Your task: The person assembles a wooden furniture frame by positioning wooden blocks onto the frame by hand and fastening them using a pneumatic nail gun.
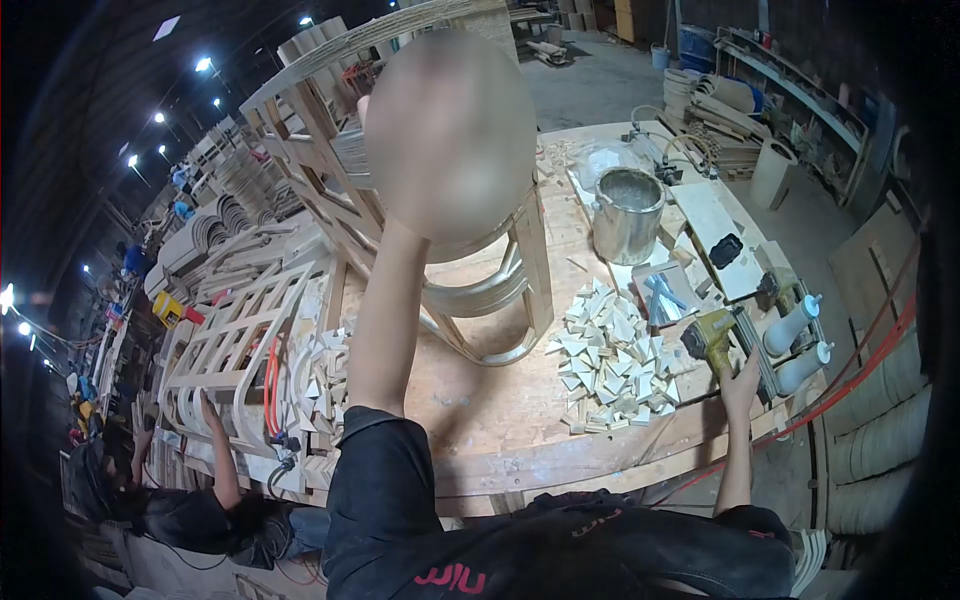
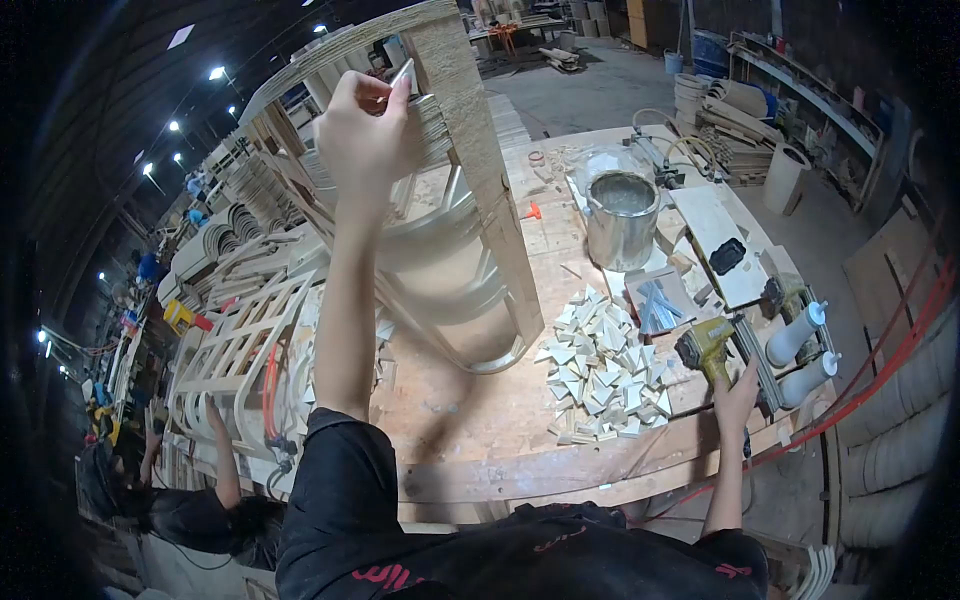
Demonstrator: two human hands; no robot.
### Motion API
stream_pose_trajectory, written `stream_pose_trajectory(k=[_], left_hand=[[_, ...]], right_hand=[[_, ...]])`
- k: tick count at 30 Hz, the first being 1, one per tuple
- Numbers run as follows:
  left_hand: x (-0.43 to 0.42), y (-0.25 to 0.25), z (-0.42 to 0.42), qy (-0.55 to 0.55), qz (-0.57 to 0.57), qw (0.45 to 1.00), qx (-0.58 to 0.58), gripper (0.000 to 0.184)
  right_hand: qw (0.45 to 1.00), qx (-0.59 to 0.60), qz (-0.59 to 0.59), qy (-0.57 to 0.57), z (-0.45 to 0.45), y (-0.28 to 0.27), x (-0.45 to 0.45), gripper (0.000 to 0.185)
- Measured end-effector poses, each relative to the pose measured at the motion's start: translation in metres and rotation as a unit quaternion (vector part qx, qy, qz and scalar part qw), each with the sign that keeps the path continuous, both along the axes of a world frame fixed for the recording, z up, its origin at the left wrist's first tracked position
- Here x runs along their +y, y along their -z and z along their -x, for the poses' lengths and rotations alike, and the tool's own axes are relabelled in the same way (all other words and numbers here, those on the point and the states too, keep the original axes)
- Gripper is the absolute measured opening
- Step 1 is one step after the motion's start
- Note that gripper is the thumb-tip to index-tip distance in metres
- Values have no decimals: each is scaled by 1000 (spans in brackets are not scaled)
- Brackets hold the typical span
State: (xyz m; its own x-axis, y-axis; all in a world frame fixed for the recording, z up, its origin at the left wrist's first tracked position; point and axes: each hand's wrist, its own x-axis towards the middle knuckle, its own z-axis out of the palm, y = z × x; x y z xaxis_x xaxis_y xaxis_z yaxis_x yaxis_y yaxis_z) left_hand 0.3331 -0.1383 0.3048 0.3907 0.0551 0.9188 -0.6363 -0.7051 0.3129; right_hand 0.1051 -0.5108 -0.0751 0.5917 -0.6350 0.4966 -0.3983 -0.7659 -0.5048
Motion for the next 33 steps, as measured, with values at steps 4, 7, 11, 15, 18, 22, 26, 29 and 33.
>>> stream_pose_trajectory(k=[4, 7, 11, 15, 18, 22, 26, 29, 33], left_hand=[[-11, 8, -11, -77, -23, 997, -16, 26], [-11, 9, -11, -107, -43, 993, -11, 29], [-11, 11, -15, -8, 10, 1000, 0, 27], [-11, 11, -12, -2, 15, 1000, -16, 27], [-11, 13, -13, -12, 16, 1000, -23, 26], [-12, 15, -14, -32, 11, 999, -28, 23], [-11, 16, -15, -49, -2, 998, -46, 22], [-12, 17, -14, -50, -2, 997, -55, 20], [-9, 17, -14, -38, -9, 997, -60, 18]], right_hand=[[995, 69, -54, -39, -2, -5, 17, 94], [978, 175, -116, -5, -9, -18, 25, 98], [980, 178, -89, 0, -20, -11, 20, 98], [982, 160, -94, -19, -27, -1, 4, 96], [982, 165, -83, -31, -26, -3, 5, 93], [986, 157, -47, -23, -27, 3, 8, 91], [985, 153, -71, -39, -27, 4, 5, 90], [975, 171, -135, -39, -27, 7, -7, 88], [949, 231, -212, -24, -27, -6, -13, 88]])
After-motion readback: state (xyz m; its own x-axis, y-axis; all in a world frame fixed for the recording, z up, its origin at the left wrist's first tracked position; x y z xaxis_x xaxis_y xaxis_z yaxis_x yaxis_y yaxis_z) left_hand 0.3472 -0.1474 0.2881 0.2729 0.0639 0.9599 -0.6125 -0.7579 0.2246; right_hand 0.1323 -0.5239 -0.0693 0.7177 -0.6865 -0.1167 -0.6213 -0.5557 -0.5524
